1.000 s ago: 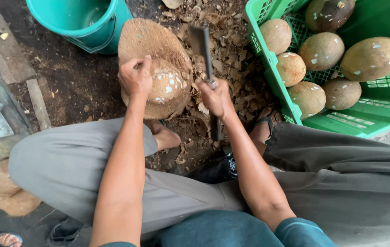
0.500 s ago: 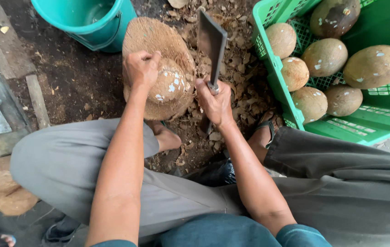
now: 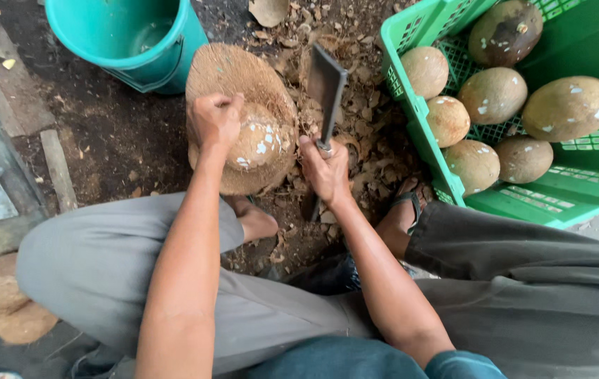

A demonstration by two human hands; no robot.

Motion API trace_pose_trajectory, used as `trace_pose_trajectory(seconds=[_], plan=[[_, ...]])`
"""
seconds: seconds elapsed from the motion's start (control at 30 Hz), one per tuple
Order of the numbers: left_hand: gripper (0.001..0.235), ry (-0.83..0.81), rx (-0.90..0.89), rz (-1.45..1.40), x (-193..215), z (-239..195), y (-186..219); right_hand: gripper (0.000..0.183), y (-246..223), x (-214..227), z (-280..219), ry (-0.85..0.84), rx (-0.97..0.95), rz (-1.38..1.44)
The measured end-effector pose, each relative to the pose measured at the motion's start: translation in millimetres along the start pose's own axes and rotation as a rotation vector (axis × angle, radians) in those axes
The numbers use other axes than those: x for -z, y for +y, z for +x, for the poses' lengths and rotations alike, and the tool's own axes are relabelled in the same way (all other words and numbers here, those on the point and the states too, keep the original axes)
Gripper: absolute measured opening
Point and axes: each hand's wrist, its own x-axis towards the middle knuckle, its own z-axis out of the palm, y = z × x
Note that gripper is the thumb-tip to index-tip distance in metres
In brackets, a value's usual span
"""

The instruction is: The person sits on the ground and uses a machete to peel the husk off a coconut held on a wooden stump. The person rotates the coconut to remove the husk in strips, with coconut husk debris accumulating on the ground. A green crate containing other coconuts and a blue bucket are visible nearby.

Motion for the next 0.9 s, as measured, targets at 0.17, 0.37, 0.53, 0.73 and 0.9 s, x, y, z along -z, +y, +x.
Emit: trace_pose_trajectory(seconds=[0.17,0.37,0.53,0.73,0.9], plan=[[0.030,0.042,-0.045,0.099,-6.4,-0.8,-8.5,0.029,59.2,6.8,-20.3,-0.249,-0.467,-0.191],[0.054,0.042,-0.085,-0.110,2.5,-16.9,-9.1,0.040,-56.9,-3.0,1.3,-0.181,-0.648,0.004],[0.037,0.051,-0.193,0.064,-1.7,-28.6,-28.4,0.040,24.6,36.1,2.9,-0.309,-0.570,-0.457],[0.049,0.011,-0.253,0.318,14.3,-67.7,6.0,0.037,-15.0,40.7,4.6,-0.336,-0.501,-0.641],[0.072,-0.127,-0.175,0.222,24.0,-59.3,9.4,0.033,-11.9,56.4,15.8,-0.252,-0.473,-0.719]])
